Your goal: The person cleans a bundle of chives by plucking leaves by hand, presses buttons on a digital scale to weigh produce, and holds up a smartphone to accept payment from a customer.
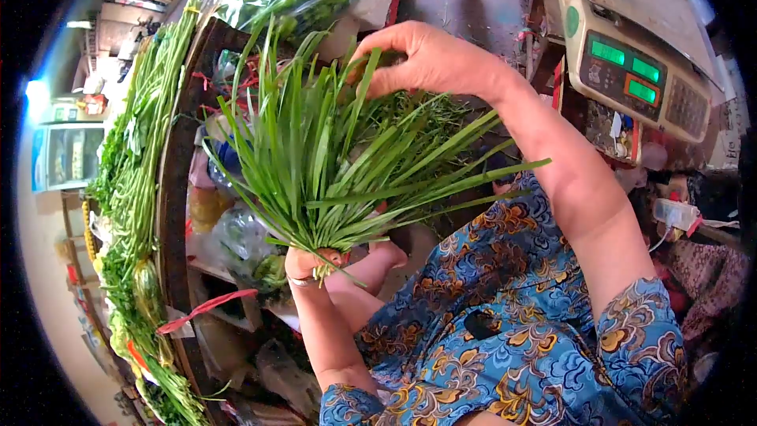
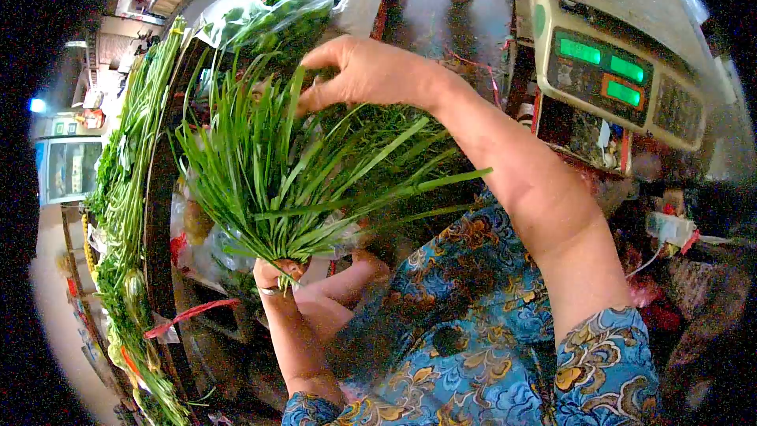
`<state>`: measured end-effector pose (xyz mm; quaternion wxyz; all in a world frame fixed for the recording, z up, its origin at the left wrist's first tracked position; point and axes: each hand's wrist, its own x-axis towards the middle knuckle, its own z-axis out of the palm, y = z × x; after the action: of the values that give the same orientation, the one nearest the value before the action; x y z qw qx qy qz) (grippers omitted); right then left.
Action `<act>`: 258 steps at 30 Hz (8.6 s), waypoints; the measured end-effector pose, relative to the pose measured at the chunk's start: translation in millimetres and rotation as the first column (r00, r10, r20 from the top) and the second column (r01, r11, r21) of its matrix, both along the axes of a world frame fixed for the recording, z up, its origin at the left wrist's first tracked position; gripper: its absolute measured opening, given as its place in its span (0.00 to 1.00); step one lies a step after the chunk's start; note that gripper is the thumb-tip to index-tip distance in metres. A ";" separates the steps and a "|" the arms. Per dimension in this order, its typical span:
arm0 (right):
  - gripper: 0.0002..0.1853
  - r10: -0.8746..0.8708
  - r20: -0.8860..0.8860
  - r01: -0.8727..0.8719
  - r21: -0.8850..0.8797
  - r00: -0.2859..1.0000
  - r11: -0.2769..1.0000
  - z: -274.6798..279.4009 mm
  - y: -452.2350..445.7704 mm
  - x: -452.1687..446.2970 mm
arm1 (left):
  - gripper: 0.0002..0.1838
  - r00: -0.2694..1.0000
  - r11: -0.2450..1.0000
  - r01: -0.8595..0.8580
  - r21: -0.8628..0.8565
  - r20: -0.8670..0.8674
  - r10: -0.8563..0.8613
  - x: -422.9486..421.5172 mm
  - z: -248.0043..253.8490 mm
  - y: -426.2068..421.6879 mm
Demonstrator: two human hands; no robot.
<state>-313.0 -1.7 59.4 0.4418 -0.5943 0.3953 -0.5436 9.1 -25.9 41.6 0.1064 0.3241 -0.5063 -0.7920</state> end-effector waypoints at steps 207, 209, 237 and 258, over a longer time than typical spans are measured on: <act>0.07 -0.180 -0.587 0.021 -0.268 0.790 0.963 -43.9 -15.0 105.7 | 0.20 0.963 0.969 -0.245 0.015 0.116 0.242 1.3 -40.3 -1.2; 0.06 -0.178 -0.604 0.010 -0.271 0.777 0.963 -42.1 -14.7 106.5 | 0.20 0.964 0.972 -0.236 0.003 0.124 0.234 1.4 -40.2 -1.1; 0.11 -0.458 -0.490 0.232 -0.453 0.742 0.861 -40.0 -40.8 81.7 | 0.18 0.990 0.988 -0.136 0.077 0.040 0.133 -0.9 -50.5 2.8; 0.07 -0.415 -0.576 0.249 -0.347 0.704 0.904 -56.8 -30.0 88.5 | 0.18 0.980 0.975 -0.198 0.100 0.029 0.196 -4.6 -43.5 3.6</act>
<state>-224.5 -31.7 2.5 0.0989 -0.7102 0.5529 -0.4244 4.5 -22.3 -2.0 0.1628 0.3853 -0.4313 -0.7994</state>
